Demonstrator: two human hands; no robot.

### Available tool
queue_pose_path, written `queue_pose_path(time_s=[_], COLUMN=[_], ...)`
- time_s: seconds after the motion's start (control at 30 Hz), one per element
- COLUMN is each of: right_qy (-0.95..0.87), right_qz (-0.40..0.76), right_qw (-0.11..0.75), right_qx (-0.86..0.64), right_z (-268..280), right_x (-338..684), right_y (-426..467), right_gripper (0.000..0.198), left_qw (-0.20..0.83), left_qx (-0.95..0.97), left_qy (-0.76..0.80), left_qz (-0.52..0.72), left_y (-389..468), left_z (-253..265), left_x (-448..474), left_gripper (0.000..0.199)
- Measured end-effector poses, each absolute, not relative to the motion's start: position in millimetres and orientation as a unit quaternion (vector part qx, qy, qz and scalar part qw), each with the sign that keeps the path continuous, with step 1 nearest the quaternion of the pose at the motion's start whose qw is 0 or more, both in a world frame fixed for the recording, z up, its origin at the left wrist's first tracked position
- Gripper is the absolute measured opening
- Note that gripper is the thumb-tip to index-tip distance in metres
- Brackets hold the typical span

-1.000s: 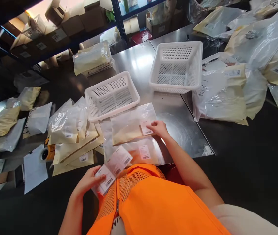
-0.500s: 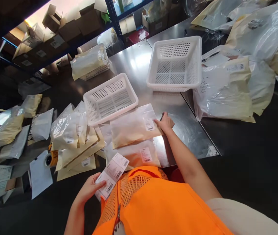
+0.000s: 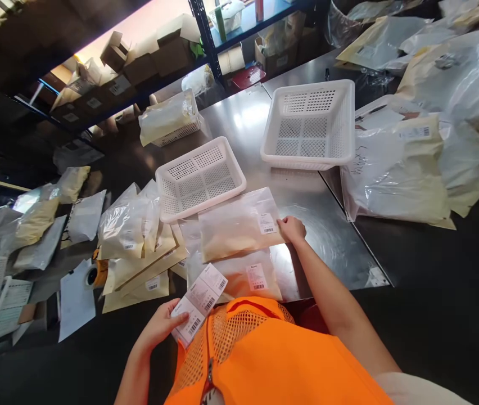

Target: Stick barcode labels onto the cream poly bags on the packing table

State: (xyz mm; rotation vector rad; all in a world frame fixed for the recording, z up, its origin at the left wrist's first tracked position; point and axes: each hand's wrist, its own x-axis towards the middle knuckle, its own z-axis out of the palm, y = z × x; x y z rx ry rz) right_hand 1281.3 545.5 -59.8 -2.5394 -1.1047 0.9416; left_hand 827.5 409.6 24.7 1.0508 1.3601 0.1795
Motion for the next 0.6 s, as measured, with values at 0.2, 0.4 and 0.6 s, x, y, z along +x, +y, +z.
queue_pose_path(time_s=[0.2,0.4,0.6], right_qy=[-0.362,-0.392,-0.403], right_qz=[0.333,0.386,0.334], right_qw=[0.176,0.196,0.156], right_qx=[-0.853,-0.812,-0.838], right_z=[-65.8,-64.7,-64.1], right_x=[1277.8,1256.0,1232.3], right_y=[532.0,506.5,485.9], right_gripper=[0.042,0.041,0.043], left_qw=[0.647,0.584,0.451], left_qx=[0.46,0.522,0.769], left_qy=[0.599,0.612,0.453], left_qz=[0.105,0.111,0.008], left_y=[393.2,424.6,498.8], left_z=[13.9,15.0,-7.3], left_x=[823.5,842.7,902.5], left_gripper=[0.055,0.046,0.017])
